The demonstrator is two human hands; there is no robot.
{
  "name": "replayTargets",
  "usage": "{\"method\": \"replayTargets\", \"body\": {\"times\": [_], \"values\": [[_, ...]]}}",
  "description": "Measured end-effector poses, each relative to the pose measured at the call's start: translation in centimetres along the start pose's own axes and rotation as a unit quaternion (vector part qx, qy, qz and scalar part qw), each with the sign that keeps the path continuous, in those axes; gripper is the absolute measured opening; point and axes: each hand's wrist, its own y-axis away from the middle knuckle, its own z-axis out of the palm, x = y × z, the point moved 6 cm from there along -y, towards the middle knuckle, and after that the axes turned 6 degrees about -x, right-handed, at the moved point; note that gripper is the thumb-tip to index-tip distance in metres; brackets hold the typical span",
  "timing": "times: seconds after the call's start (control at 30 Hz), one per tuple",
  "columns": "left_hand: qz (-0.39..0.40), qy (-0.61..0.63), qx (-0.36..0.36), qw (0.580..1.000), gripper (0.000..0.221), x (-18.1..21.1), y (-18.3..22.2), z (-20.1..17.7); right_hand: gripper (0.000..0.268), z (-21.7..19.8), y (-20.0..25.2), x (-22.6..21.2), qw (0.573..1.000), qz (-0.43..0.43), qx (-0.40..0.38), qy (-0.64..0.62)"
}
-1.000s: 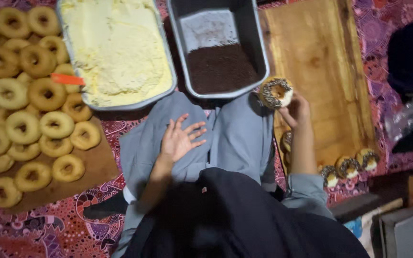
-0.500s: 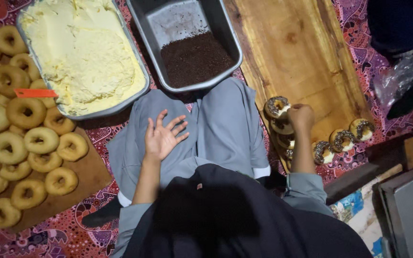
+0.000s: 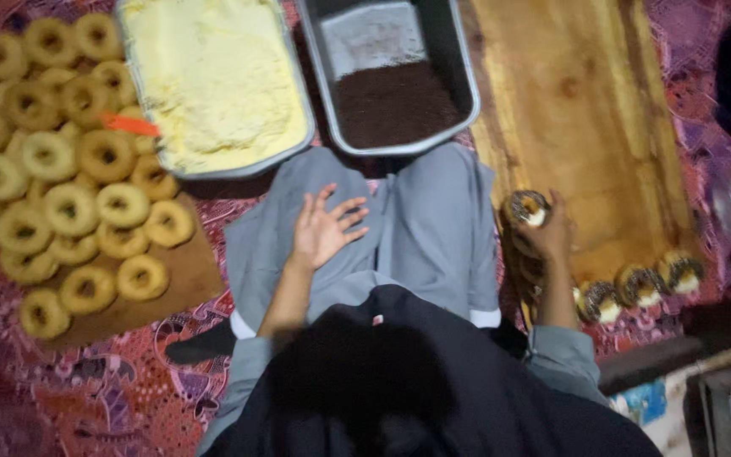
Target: The person picks up plain donuts, dips them into a white creamy mixture, then into a dark crumb mixture, and places them on a wooden board. The process is repeated for multiple donuts.
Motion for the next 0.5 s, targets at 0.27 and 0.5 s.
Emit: {"method": "replayTargets", "body": {"times": [0.27, 0.5], "values": [[0.18, -0.129, 0.13, 0.966, 0.038, 4.9, 3.7, -3.2, 0.131, -3.4, 1.5, -4.7, 0.992, -0.076, 0.056, 0.084], [0.338, -0.447, 0.72, 0.411, 0.035, 23.7, 24.0, -14.4, 0.107, -4.8, 3.1, -7.1, 0.995, -0.003, 0.094, 0.032]]}}
